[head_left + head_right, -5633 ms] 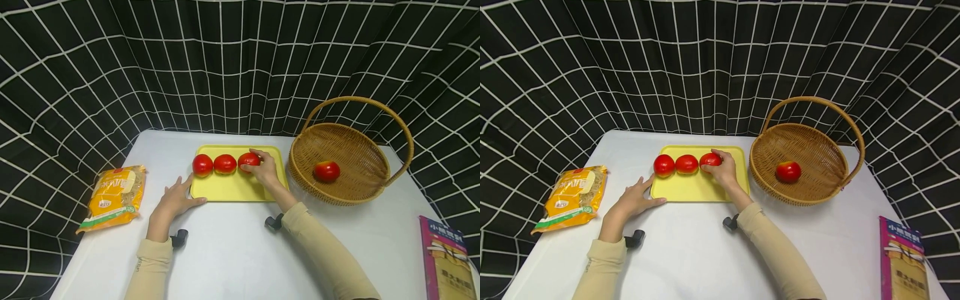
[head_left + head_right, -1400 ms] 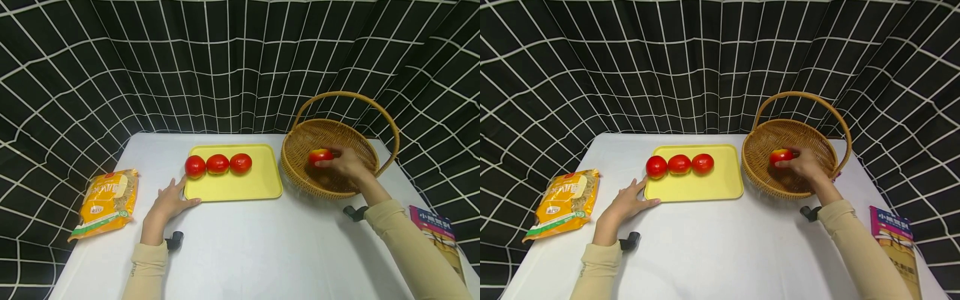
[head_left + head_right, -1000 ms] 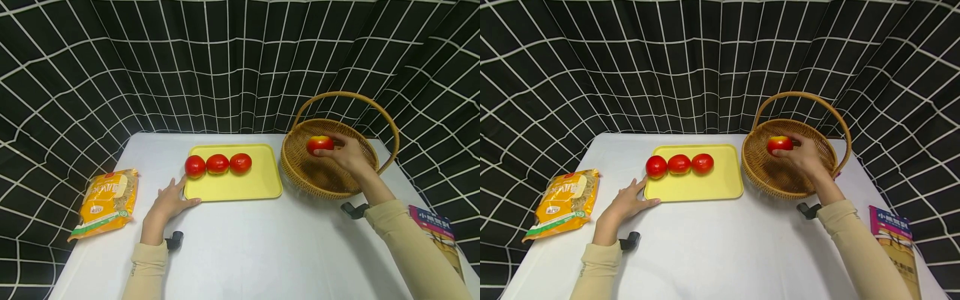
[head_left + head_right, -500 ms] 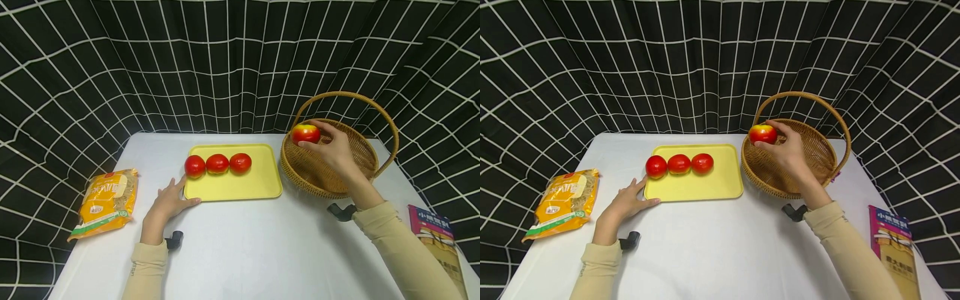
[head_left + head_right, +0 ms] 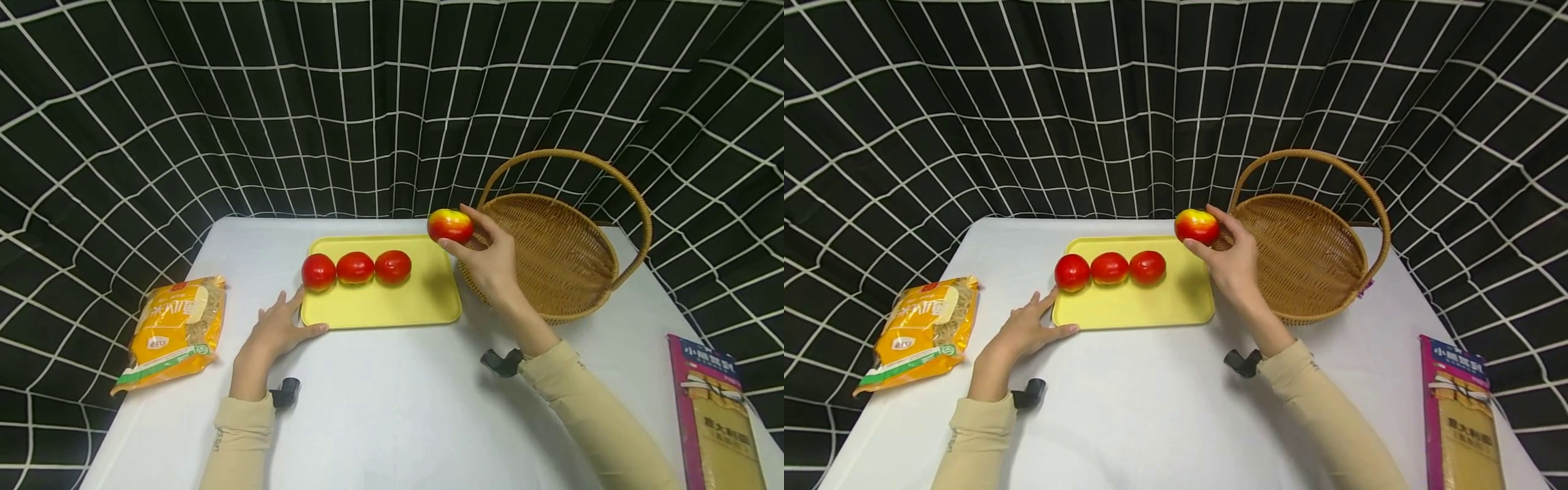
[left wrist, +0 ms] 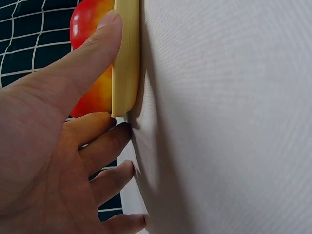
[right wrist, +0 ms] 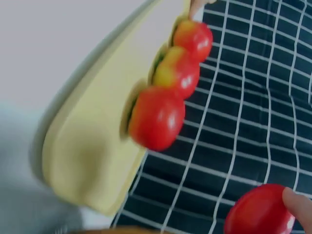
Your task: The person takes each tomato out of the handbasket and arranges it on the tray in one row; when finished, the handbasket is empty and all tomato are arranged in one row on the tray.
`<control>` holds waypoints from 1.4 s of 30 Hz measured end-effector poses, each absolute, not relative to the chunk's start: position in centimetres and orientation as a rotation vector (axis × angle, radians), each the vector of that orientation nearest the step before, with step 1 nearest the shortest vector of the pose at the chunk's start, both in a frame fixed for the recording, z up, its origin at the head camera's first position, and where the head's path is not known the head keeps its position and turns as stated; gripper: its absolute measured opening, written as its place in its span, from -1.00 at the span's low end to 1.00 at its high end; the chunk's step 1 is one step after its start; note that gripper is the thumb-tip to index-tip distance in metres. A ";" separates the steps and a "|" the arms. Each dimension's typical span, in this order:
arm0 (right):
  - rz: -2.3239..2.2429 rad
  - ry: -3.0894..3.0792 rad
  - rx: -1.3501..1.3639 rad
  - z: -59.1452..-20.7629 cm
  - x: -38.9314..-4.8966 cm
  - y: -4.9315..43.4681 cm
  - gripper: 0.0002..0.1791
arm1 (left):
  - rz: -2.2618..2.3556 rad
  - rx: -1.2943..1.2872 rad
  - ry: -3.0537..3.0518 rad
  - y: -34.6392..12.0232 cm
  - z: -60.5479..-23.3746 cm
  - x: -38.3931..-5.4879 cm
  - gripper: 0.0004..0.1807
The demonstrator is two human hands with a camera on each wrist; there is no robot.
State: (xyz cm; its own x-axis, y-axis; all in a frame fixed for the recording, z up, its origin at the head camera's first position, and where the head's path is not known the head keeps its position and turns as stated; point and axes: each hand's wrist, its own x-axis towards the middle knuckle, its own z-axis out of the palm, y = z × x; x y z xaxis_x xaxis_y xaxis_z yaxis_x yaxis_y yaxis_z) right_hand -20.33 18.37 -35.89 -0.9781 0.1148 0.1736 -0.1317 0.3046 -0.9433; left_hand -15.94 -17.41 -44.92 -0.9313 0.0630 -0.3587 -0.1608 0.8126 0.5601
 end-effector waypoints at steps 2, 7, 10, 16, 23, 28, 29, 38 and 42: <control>1.735 -2.334 0.033 -36.5 -20.4 17.3 -0.24 | 0.863 -0.072 2.633 -17.4 -44.9 -15.9 0.20; 1.717 -2.293 0.044 -37.9 -20.5 15.1 -0.25 | 0.865 -0.070 2.634 -17.4 -44.9 -15.9 0.19; 1.689 -2.291 0.020 -39.0 -20.8 14.1 -0.24 | 0.865 -0.071 2.631 -17.4 -44.9 -15.9 0.19; 1.566 -2.372 -0.041 -40.9 -21.7 13.2 -0.21 | 0.855 -0.067 2.638 -17.3 -45.0 -16.0 0.21; 1.396 -2.539 -0.096 -42.8 -22.3 13.5 -0.23 | 0.856 -0.059 2.640 -17.3 -45.0 -16.1 0.21; 1.377 -2.617 -0.158 -43.5 -22.6 13.5 -0.23 | 0.855 -0.060 2.640 -17.3 -45.0 -16.1 0.21; 1.370 -2.626 -0.163 -43.5 -22.6 13.4 -0.23 | 0.855 -0.058 2.641 -17.3 -45.0 -16.1 0.21; 1.302 -2.723 -0.162 -43.8 -22.6 13.1 -0.24 | 0.852 -0.066 2.639 -17.3 -45.2 -16.1 0.20; 1.201 -2.795 -0.138 -44.0 -22.5 13.2 -0.25 | 0.847 -0.065 2.643 -17.4 -45.2 -16.1 0.21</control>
